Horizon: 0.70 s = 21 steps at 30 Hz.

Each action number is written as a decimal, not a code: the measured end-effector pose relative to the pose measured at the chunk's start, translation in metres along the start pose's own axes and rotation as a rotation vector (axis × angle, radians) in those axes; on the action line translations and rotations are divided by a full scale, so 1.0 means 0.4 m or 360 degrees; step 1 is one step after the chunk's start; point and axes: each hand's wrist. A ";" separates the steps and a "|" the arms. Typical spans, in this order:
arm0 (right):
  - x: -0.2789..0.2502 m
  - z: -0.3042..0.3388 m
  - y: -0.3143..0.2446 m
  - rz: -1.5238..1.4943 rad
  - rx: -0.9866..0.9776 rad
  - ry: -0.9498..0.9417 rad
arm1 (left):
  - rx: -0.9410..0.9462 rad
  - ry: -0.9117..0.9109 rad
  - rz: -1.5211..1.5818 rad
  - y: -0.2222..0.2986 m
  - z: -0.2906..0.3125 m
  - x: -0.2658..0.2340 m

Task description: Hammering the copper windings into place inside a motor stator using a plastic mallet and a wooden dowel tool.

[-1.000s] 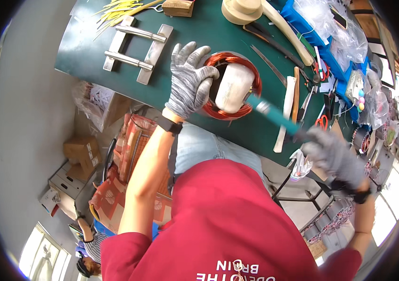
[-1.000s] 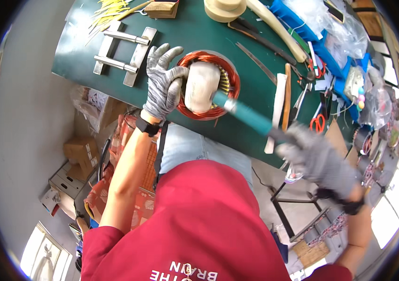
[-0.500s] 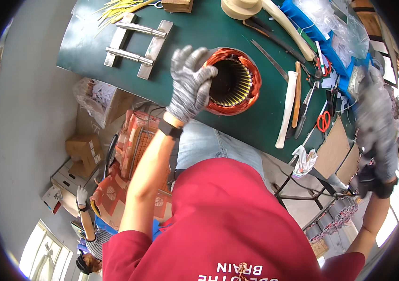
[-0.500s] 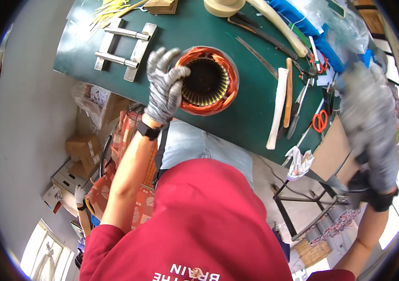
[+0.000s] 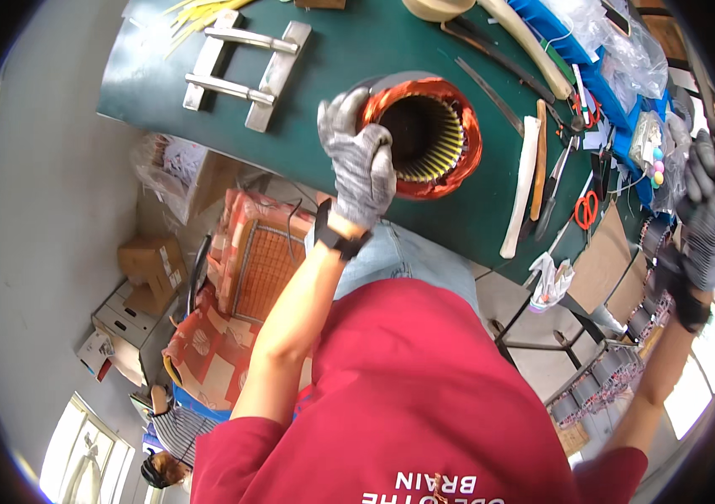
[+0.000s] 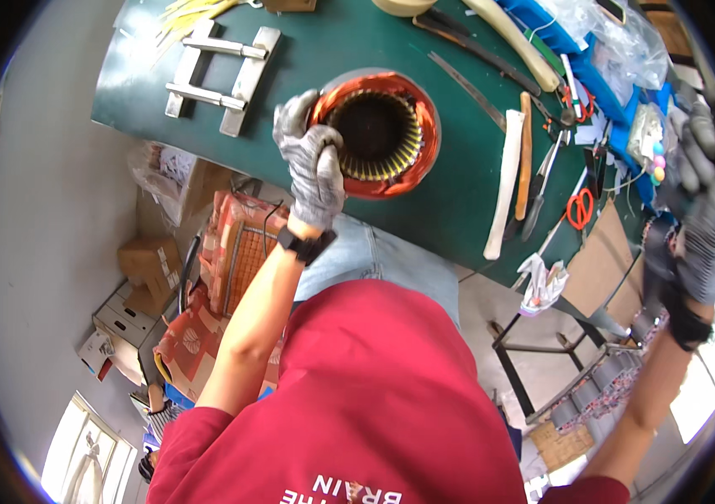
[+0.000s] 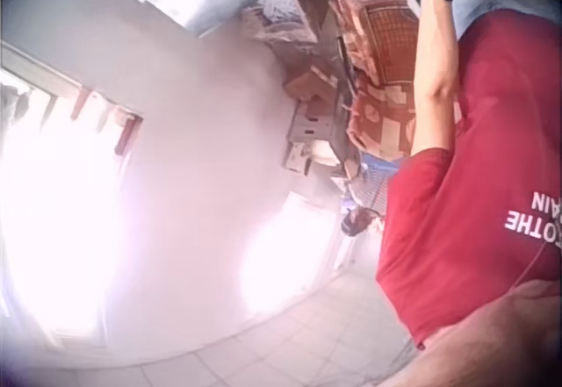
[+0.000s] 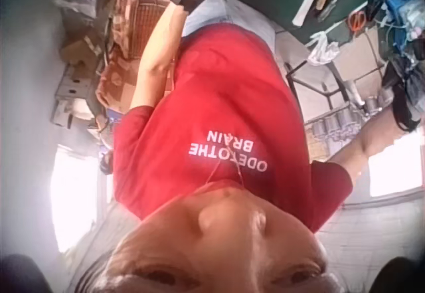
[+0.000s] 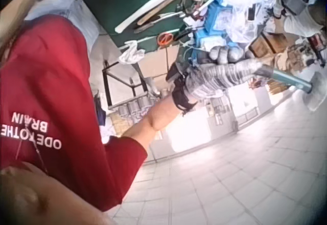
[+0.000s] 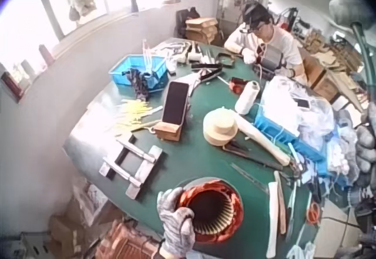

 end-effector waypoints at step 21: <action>0.113 0.036 -0.005 0.1686 0.0642 -0.1483 | 0.0174 -0.0030 -0.0240 -0.043 -0.005 -0.055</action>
Point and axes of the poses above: each hand's wrist, its own z-axis away from the middle knuckle, its own x-axis out of the palm, y = z × x, and after that the axes turned 14 degrees about x, right-handed
